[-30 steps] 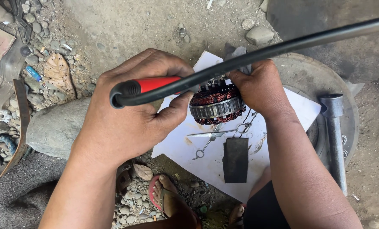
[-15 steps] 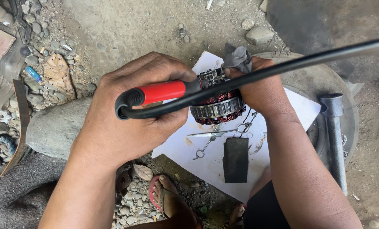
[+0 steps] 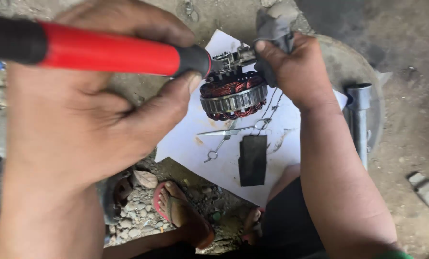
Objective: The person uses a soldering iron to work on the terminals of a cylindrical electrical component, likely a stator. They clean the soldering iron tip with a cloth and a metal block before applying heat to the component's connections.
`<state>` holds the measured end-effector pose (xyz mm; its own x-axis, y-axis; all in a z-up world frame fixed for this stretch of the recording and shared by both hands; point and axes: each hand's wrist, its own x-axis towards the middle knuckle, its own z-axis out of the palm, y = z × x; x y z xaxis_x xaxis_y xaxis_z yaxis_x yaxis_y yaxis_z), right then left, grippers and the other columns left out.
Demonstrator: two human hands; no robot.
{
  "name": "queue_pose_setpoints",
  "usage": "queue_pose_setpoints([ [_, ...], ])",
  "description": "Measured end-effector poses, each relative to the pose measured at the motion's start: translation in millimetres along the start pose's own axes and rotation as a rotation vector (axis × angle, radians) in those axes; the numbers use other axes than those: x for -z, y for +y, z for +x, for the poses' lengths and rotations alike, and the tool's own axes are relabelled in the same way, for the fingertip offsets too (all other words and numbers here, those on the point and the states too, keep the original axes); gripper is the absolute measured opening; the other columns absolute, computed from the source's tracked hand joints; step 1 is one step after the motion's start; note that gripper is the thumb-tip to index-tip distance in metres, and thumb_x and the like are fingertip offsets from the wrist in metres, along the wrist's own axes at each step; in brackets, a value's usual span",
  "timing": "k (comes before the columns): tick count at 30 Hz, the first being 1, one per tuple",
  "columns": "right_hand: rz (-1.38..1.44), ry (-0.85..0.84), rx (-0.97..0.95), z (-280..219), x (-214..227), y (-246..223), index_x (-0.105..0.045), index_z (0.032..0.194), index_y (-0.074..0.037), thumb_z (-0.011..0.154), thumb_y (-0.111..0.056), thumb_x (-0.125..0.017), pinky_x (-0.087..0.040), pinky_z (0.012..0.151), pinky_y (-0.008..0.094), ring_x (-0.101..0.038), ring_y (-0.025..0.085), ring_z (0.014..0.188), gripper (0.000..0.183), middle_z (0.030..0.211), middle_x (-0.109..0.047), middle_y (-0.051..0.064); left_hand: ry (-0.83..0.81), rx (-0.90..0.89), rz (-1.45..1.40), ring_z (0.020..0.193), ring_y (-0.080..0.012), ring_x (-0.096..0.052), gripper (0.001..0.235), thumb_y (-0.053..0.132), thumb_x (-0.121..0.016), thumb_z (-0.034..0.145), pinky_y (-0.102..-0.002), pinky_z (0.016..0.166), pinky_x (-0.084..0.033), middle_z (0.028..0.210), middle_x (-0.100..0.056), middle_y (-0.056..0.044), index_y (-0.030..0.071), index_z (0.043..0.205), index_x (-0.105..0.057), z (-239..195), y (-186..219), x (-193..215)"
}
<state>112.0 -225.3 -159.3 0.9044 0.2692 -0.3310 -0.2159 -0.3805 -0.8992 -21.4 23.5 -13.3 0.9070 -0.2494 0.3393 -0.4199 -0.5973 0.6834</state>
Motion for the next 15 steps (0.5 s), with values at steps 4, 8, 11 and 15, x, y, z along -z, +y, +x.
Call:
queue_pose_setpoints([
  [4,0.132,0.029,-0.197,-29.5,32.8,-24.8,-0.068,0.105,-0.009,0.098,-0.017,-0.069,-0.067,0.064,0.027,-0.078,0.014,0.082,0.011,0.105,-0.080,0.006,0.043,0.023,-0.027,0.091,-0.0247,-0.070,0.015,-0.008,-0.080,0.099,-0.037,0.088,-0.061,0.104,-0.071,-0.018,-0.005,0.107,-0.068,-23.6,-6.1,13.1],
  [8,-0.562,-0.198,-0.320,-62.2,42.8,-18.1,-0.069,0.127,-0.015,0.091,-0.019,-0.072,-0.051,0.069,0.033,-0.066,0.018,0.078,0.037,0.094,-0.075,0.006,0.077,0.061,-0.031,0.091,-0.0240,-0.068,0.016,-0.008,-0.081,0.101,-0.036,0.087,-0.059,0.103,-0.070,-0.016,-0.005,0.108,-0.068,-29.7,-11.6,18.4],
  [11,-0.937,-0.354,-0.534,-80.8,29.3,-10.5,-0.071,0.117,-0.016,0.086,-0.034,-0.078,-0.053,0.093,0.040,-0.073,0.026,0.103,0.037,0.107,-0.078,0.009,0.092,0.071,-0.029,0.092,-0.0236,-0.067,0.016,-0.008,-0.082,0.102,-0.036,0.087,-0.057,0.103,-0.070,-0.016,-0.005,0.109,-0.068,-26.8,-11.3,21.6],
  [15,-1.085,-0.595,-0.257,-96.0,17.9,41.7,-0.070,0.109,-0.014,0.093,-0.039,-0.065,-0.060,0.088,0.042,-0.076,0.029,0.095,0.030,0.100,-0.078,0.008,0.116,0.076,-0.010,0.092,-0.0230,-0.065,0.016,-0.008,-0.083,0.103,-0.035,0.086,-0.054,0.103,-0.070,-0.015,-0.005,0.110,-0.068,-13.1,-0.2,18.9],
])
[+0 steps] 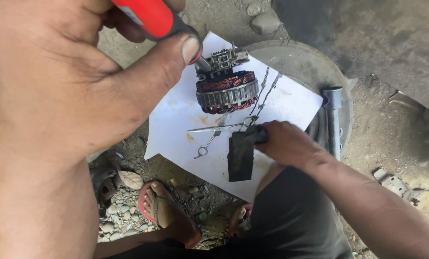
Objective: The person uses a soldering iron to work on the terminals of a cylindrical electrical component, likely a stator. They clean the soldering iron tip with a cloth and a metal block before applying heat to the component's connections.
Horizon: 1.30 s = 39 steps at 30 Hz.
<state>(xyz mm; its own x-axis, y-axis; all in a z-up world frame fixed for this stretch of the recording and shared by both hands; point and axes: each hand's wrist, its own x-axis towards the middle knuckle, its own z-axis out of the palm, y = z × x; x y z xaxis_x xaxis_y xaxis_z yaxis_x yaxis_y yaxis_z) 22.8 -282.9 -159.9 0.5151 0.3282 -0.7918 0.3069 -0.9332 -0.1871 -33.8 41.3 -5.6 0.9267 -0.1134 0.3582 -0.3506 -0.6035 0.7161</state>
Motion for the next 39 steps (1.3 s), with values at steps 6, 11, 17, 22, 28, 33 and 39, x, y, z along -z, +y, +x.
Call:
queue_pose_setpoints([
  [6,-0.119,-0.067,-0.103,-0.4,-20.8,-42.7,-0.058,0.133,-0.016,0.092,-0.053,-0.066,-0.055,0.095,0.050,-0.064,0.036,0.116,0.056,0.124,-0.067,0.013,0.045,0.001,0.018,0.092,-0.0222,-0.062,0.017,-0.007,-0.084,0.106,-0.034,0.085,-0.051,0.103,-0.069,-0.013,-0.005,0.111,-0.068,12.7,13.1,1.2],
  [11,-0.023,0.093,-0.070,14.6,-46.8,-31.1,-0.068,0.116,-0.016,0.083,-0.033,-0.062,-0.057,0.079,0.051,-0.068,0.038,0.098,0.038,0.110,-0.069,0.013,0.067,-0.004,0.009,0.092,-0.0216,-0.060,0.018,-0.007,-0.085,0.107,-0.034,0.084,-0.048,0.103,-0.068,-0.012,-0.006,0.112,-0.068,16.8,17.9,1.6],
  [17,0.154,-0.024,-0.087,6.7,-23.4,-18.1,-0.069,0.117,-0.014,0.082,-0.028,-0.071,-0.056,0.084,0.042,-0.068,0.031,0.101,0.037,0.110,-0.072,0.012,0.076,0.027,0.005,0.089,-0.0194,-0.056,0.016,-0.008,-0.081,0.102,-0.032,0.084,-0.047,0.107,-0.069,-0.011,-0.004,0.110,-0.068,22.5,18.3,-2.8],
  [22,0.524,-0.017,-0.151,-21.9,30.5,23.2,-0.075,0.095,-0.009,0.086,-0.015,-0.076,-0.048,0.068,0.029,-0.058,0.009,0.073,0.012,0.078,-0.074,0.001,0.082,0.055,-0.011,0.091,-0.0194,-0.055,0.017,-0.006,-0.082,0.104,-0.032,0.085,-0.047,0.112,-0.070,-0.013,-0.005,0.111,-0.067,23.6,10.4,-7.6],
  [28,0.985,0.488,-0.060,-12.6,85.3,104.0,-0.074,0.104,-0.006,0.092,0.004,-0.064,-0.060,0.077,0.040,-0.071,0.022,0.083,0.018,0.095,-0.075,0.009,0.158,0.091,-0.260,0.100,-0.0220,-0.063,0.020,0.000,-0.081,0.111,-0.030,0.084,-0.049,0.113,-0.069,-0.019,-0.009,0.114,-0.063,45.4,0.5,-31.7],
  [33,1.794,0.585,0.130,41.6,91.1,112.0,-0.070,0.094,-0.002,0.082,0.009,-0.072,-0.069,0.070,0.042,-0.076,0.028,0.076,0.015,0.088,-0.075,0.014,0.185,0.205,-0.426,0.094,-0.0102,-0.067,0.019,0.007,-0.082,0.102,-0.024,0.084,-0.057,0.104,-0.072,-0.004,0.009,0.108,-0.065,100.4,-22.2,-82.9],
  [39,1.722,0.603,0.050,101.1,75.9,126.5,-0.070,0.087,-0.006,0.081,0.008,-0.074,-0.066,0.062,0.039,-0.072,0.026,0.067,0.016,0.081,-0.072,0.010,0.123,0.510,-0.563,0.068,-0.0053,-0.058,0.017,0.012,-0.079,0.090,-0.024,0.062,-0.057,0.075,-0.062,0.003,0.017,0.092,-0.063,148.7,-66.2,-158.8],
])
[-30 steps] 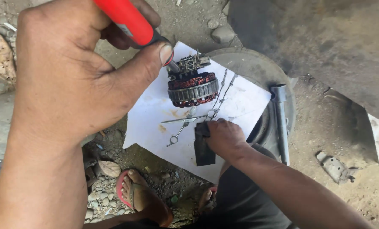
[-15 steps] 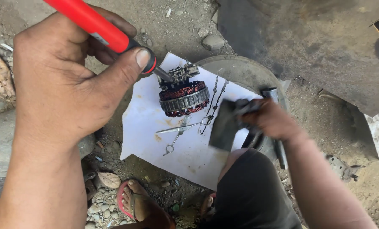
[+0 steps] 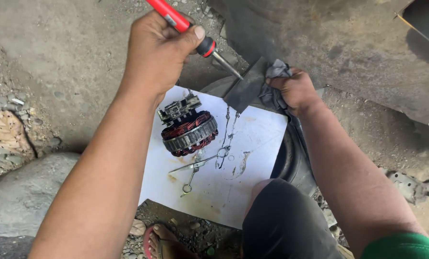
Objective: The person uses a soldering iron to work on the terminals of a cylindrical electrical component, likely a stator. They clean the soldering iron tip with a cloth and a metal block before applying heat to the component's connections.
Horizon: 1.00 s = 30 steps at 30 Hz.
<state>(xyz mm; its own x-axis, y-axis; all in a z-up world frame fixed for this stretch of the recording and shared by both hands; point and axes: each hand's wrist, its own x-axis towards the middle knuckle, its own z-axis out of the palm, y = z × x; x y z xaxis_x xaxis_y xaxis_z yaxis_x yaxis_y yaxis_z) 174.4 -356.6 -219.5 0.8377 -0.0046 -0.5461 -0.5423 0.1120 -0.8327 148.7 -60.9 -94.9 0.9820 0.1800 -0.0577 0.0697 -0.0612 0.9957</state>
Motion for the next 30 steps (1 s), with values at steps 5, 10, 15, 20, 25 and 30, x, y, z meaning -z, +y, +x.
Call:
queue_pose_setpoints([
  [5,-0.584,0.045,0.082,10.6,-6.8,-16.3,-0.074,0.108,-0.012,0.088,-0.007,-0.076,-0.057,0.081,0.024,-0.067,0.011,0.089,0.021,0.100,-0.075,-0.001,0.021,0.229,0.021,0.066,-0.0102,-0.070,0.017,0.015,-0.080,0.088,-0.024,0.056,-0.052,0.079,-0.075,-0.001,0.016,0.093,-0.064,25.1,-29.7,-17.9],
  [10,-0.728,0.021,0.058,27.2,-8.9,-23.5,-0.075,0.099,-0.014,0.088,-0.009,-0.077,-0.057,0.062,0.025,-0.064,0.008,0.070,0.012,0.084,-0.073,-0.003,0.013,0.332,0.028,0.064,-0.0105,-0.074,0.017,0.010,-0.080,0.088,-0.019,0.051,-0.055,0.083,-0.078,-0.005,0.013,0.096,-0.066,38.3,-33.3,-34.4],
  [15,-0.623,-0.004,-0.080,22.2,-20.7,-39.1,-0.068,0.095,-0.011,0.088,-0.003,-0.075,-0.061,0.044,0.033,-0.068,0.021,0.055,0.013,0.079,-0.070,0.006,-0.108,0.385,0.182,0.066,-0.0064,-0.071,0.011,0.018,-0.078,0.089,-0.020,0.055,-0.057,0.078,-0.076,0.000,0.016,0.086,-0.068,47.2,-43.5,-41.6],
  [20,-0.764,-0.013,-0.070,32.7,-14.9,-37.9,-0.061,0.088,-0.014,0.084,-0.006,-0.079,-0.055,0.048,0.031,-0.064,0.015,0.058,0.020,0.077,-0.066,0.001,-0.180,0.440,0.249,0.068,-0.0047,-0.072,0.010,0.018,-0.077,0.093,-0.019,0.057,-0.059,0.081,-0.076,0.001,0.016,0.087,-0.069,53.5,-47.6,-46.2],
  [25,-0.798,-0.018,-0.054,25.5,-16.3,-38.9,-0.066,0.092,-0.013,0.087,-0.010,-0.079,-0.056,0.055,0.029,-0.064,0.014,0.066,0.014,0.079,-0.068,0.000,-0.134,0.486,0.321,0.073,-0.0006,-0.068,0.005,0.015,-0.075,0.095,-0.013,0.062,-0.060,0.092,-0.077,0.003,0.018,0.096,-0.071,55.3,-35.5,-43.4],
  [30,-0.759,-0.010,-0.046,23.8,-18.0,-38.4,-0.069,0.092,-0.014,0.087,-0.010,-0.079,-0.059,0.056,0.027,-0.067,0.012,0.068,0.012,0.081,-0.071,-0.001,-0.143,0.501,0.275,0.068,-0.0005,-0.068,0.004,0.015,-0.077,0.095,-0.013,0.056,-0.058,0.087,-0.079,0.002,0.016,0.093,-0.074,53.6,-42.1,-43.6],
])
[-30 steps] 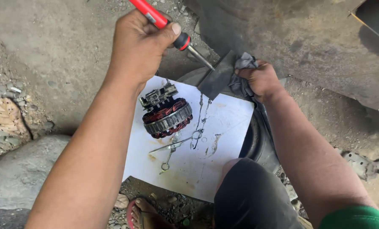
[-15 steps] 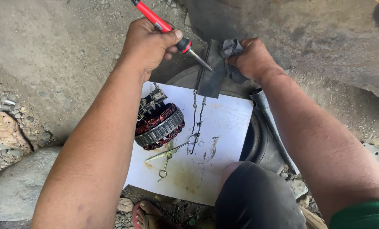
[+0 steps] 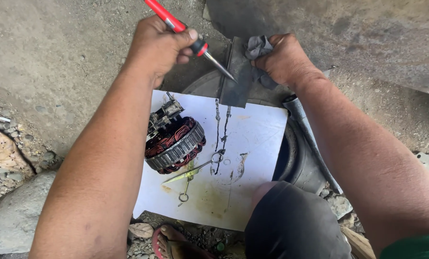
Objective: The person uses a soldering iron to work on the terminals of a cylindrical electrical component, likely a stator. They clean the soldering iron tip with a cloth and a metal block before applying heat to the component's connections.
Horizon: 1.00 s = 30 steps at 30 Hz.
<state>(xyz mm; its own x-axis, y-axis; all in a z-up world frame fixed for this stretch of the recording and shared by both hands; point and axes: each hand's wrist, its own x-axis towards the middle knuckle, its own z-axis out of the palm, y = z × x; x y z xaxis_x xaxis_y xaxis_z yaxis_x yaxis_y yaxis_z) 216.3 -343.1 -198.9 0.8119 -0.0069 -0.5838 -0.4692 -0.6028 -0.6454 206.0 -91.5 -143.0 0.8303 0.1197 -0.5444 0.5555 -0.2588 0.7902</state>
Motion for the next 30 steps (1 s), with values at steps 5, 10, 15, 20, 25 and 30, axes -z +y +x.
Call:
queue_pose_setpoints([
  [5,0.056,-0.017,-0.030,-6.4,-0.9,-4.6,-0.062,0.088,-0.014,0.089,-0.008,-0.075,-0.055,0.045,0.031,-0.063,0.015,0.057,0.014,0.074,-0.066,0.002,0.018,-0.007,-0.066,0.067,-0.0018,-0.068,0.003,0.014,-0.076,0.096,-0.013,0.059,-0.061,0.086,-0.078,0.000,0.014,0.096,-0.073,3.9,-5.6,6.3],
  [10,0.059,-0.009,-0.018,-6.0,-0.3,-3.2,-0.065,0.089,-0.013,0.088,-0.008,-0.076,-0.058,0.047,0.029,-0.066,0.014,0.059,0.012,0.077,-0.069,0.002,-0.003,0.003,-0.078,0.080,-0.0035,-0.072,0.012,0.008,-0.075,0.093,-0.011,0.064,-0.061,0.103,-0.078,-0.002,0.015,0.102,-0.070,1.7,-0.3,14.0],
  [15,0.056,-0.024,-0.017,-3.4,-0.1,-1.9,-0.069,0.096,-0.013,0.087,-0.009,-0.077,-0.059,0.052,0.027,-0.068,0.013,0.065,0.013,0.081,-0.071,0.000,-0.099,-0.080,-0.206,0.103,-0.0170,-0.081,0.026,0.002,-0.075,0.086,-0.024,0.083,-0.070,0.106,-0.078,-0.005,0.011,0.110,-0.069,13.2,-17.6,9.5],
  [20,0.035,-0.013,0.004,0.4,-0.1,2.9,-0.070,0.094,-0.014,0.086,-0.010,-0.078,-0.058,0.054,0.027,-0.068,0.013,0.065,0.012,0.079,-0.071,0.000,-0.141,-0.137,-0.358,0.105,-0.0217,-0.082,0.029,-0.004,-0.071,0.085,-0.034,0.091,-0.071,0.111,-0.080,-0.010,0.010,0.109,-0.065,30.1,-37.0,14.3],
  [25,0.038,-0.004,0.013,3.5,-0.3,6.4,-0.069,0.093,-0.013,0.084,-0.010,-0.078,-0.057,0.053,0.027,-0.066,0.012,0.064,0.013,0.078,-0.069,-0.001,-0.121,-0.135,-0.285,0.113,-0.0189,-0.081,0.027,-0.002,-0.071,0.085,-0.032,0.097,-0.070,0.119,-0.080,-0.007,0.014,0.106,-0.066,26.1,-29.7,22.8],
  [30,0.021,0.003,0.020,8.8,-2.4,11.2,-0.068,0.093,-0.013,0.084,-0.011,-0.080,-0.057,0.055,0.029,-0.065,0.012,0.066,0.015,0.080,-0.069,-0.002,-0.055,-0.116,-0.355,0.093,-0.0187,-0.082,0.025,0.000,-0.078,0.083,-0.030,0.080,-0.072,0.095,-0.078,-0.005,0.012,0.102,-0.067,35.7,-43.8,21.5],
])
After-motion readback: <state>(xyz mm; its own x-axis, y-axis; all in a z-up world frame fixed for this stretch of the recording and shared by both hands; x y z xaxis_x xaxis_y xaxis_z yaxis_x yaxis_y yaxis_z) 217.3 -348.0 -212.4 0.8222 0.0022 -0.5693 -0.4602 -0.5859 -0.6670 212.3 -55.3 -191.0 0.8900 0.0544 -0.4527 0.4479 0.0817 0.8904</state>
